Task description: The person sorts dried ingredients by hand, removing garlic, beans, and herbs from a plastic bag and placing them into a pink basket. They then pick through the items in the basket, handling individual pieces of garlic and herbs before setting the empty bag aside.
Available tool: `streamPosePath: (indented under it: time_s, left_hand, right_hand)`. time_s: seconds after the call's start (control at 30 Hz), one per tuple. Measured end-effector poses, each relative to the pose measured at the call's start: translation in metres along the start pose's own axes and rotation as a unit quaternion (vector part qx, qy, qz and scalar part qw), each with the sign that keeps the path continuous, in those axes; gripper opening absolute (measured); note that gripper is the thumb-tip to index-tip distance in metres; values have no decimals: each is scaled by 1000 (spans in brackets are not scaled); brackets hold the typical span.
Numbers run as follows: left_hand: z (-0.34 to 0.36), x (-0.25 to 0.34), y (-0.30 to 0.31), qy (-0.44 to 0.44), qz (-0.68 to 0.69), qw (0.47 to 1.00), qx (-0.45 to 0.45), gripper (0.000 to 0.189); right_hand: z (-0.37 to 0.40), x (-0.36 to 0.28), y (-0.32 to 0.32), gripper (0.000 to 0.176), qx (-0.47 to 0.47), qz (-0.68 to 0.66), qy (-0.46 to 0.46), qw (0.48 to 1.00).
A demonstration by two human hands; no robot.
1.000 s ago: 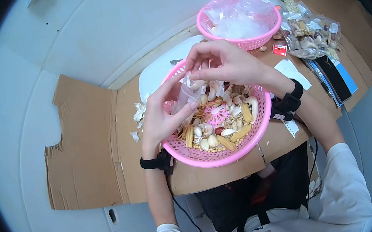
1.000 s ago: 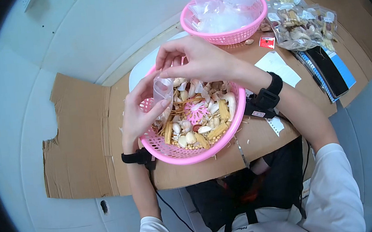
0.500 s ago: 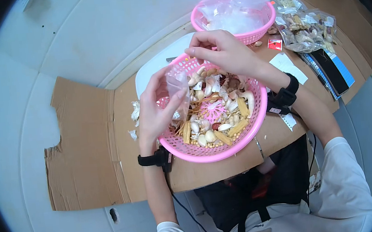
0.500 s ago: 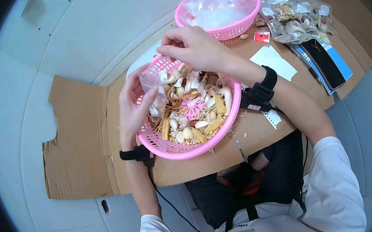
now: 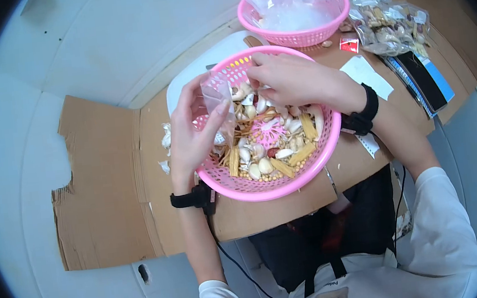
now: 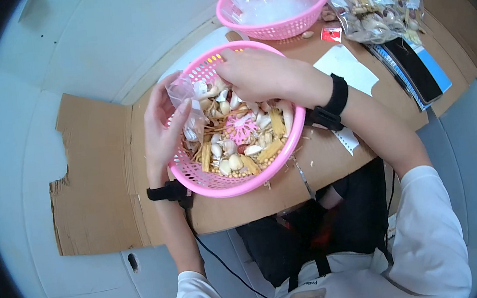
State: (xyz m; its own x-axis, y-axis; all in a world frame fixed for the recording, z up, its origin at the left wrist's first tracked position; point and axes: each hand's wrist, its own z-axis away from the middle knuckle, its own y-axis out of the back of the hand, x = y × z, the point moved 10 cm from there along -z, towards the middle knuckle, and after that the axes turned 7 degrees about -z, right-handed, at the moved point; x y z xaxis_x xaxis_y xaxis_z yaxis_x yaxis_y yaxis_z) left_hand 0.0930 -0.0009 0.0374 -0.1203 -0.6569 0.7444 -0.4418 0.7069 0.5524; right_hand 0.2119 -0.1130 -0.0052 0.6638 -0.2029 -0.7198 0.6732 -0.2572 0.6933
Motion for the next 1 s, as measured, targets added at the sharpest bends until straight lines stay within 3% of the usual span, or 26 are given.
streamPosePath:
  time_s: [0.07,0.1,0.23,0.43,0.5,1.0]
  left_hand:
    - [0,0,1,1,0,1000,-3,57]
    - [-1,-1,1,1,-7,1000,-7,57]
    - [-1,1,0,-1,-4,1000,-6,56]
    - [-1,-2,0,7,5,1000,-4,56]
    - [-2,0,1,1,-4,1000,-5,56]
    - [-1,-1,0,-4,-10,1000,-6,57]
  right_hand:
    - [-10,2,-2,14,26,70,70,995]
    - [-5,-4,-1,12,2,55,40,998]
    - [2,-18,5,12,9,37,64,997]
    - [0,-16,-7,15,-55,-15,45,997]
    - [-1,-25,-14,19,-68,-17,130,989]
    - [1,-20,-27,21,-136,64,86,985]
